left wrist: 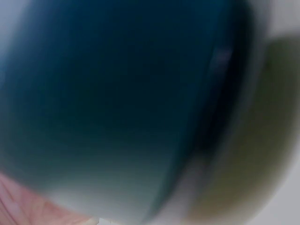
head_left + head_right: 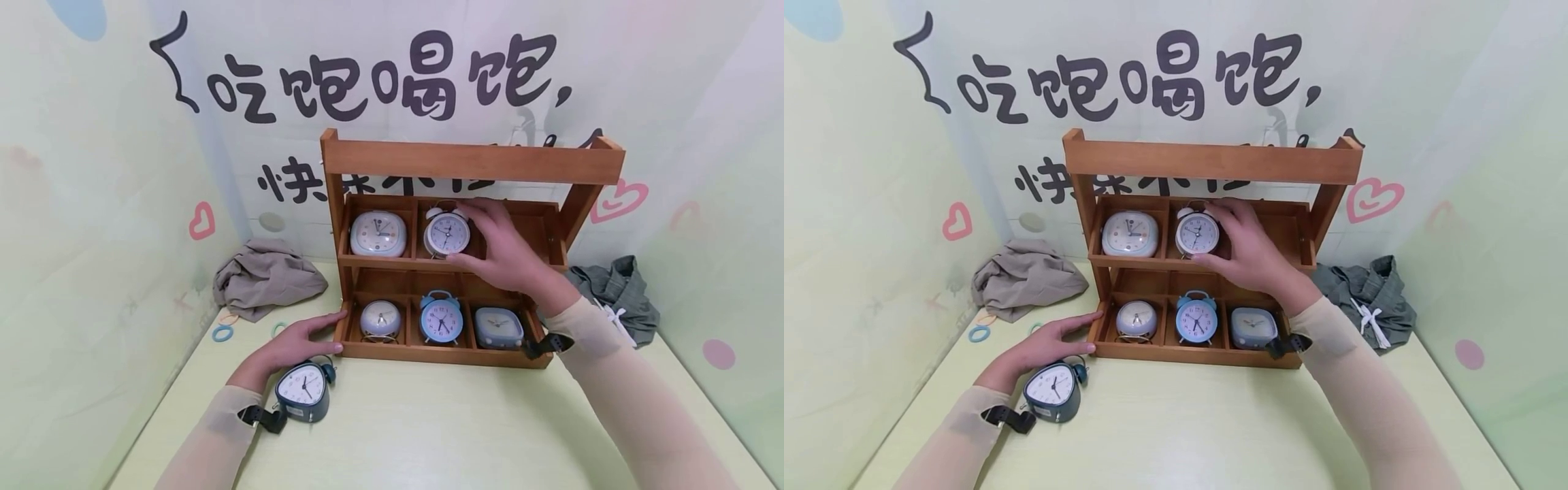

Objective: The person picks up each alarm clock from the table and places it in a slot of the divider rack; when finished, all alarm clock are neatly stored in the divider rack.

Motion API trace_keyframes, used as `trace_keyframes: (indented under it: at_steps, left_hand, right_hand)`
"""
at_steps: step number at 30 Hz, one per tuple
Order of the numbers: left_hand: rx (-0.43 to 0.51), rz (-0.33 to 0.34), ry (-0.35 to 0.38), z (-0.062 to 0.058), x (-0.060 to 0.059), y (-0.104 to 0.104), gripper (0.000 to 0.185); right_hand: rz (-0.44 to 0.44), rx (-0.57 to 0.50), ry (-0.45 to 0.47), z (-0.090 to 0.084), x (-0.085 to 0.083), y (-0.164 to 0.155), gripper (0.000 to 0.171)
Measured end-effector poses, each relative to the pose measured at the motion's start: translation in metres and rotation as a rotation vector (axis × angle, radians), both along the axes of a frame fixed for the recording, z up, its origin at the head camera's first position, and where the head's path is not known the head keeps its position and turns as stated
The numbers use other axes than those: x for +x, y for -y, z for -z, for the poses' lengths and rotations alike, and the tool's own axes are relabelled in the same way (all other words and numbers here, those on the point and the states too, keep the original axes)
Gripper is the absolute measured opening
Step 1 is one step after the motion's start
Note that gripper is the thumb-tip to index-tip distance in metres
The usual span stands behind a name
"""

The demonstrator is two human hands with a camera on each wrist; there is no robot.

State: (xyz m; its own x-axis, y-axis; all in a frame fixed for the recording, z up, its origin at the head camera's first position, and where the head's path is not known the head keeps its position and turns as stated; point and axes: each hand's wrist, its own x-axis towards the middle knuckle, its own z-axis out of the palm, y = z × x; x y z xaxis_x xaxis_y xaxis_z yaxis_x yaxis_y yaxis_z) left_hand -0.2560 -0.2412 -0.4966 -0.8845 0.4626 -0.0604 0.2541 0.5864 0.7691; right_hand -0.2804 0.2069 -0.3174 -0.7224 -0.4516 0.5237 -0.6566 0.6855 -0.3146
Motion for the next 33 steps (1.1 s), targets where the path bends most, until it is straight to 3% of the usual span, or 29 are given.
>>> trace_keyframes:
  at_steps: [8, 15, 23, 33]
  left_hand:
    - [-0.007, 0.006, -0.008, -0.001, -0.001, 0.000, 0.079]
    - [0.002, 0.008, 0.002, -0.001, -0.002, 0.000, 0.080]
    - [-0.008, -0.001, -0.002, 0.001, -0.003, -0.001, 0.079]
    - [-0.023, -0.010, -0.004, 0.004, -0.002, -0.001, 0.078]
  right_hand:
    - [-0.107, -0.135, -0.145, 0.034, 0.038, 0.013, 0.092]
    - [-0.293, -0.166, -0.067, 0.071, 0.072, 0.045, 0.090]
    - [-0.437, -0.012, -0.046, 0.120, 0.098, 0.085, 0.080]
    - [-0.491, 0.140, 0.177, 0.153, 0.116, 0.115, 0.080]
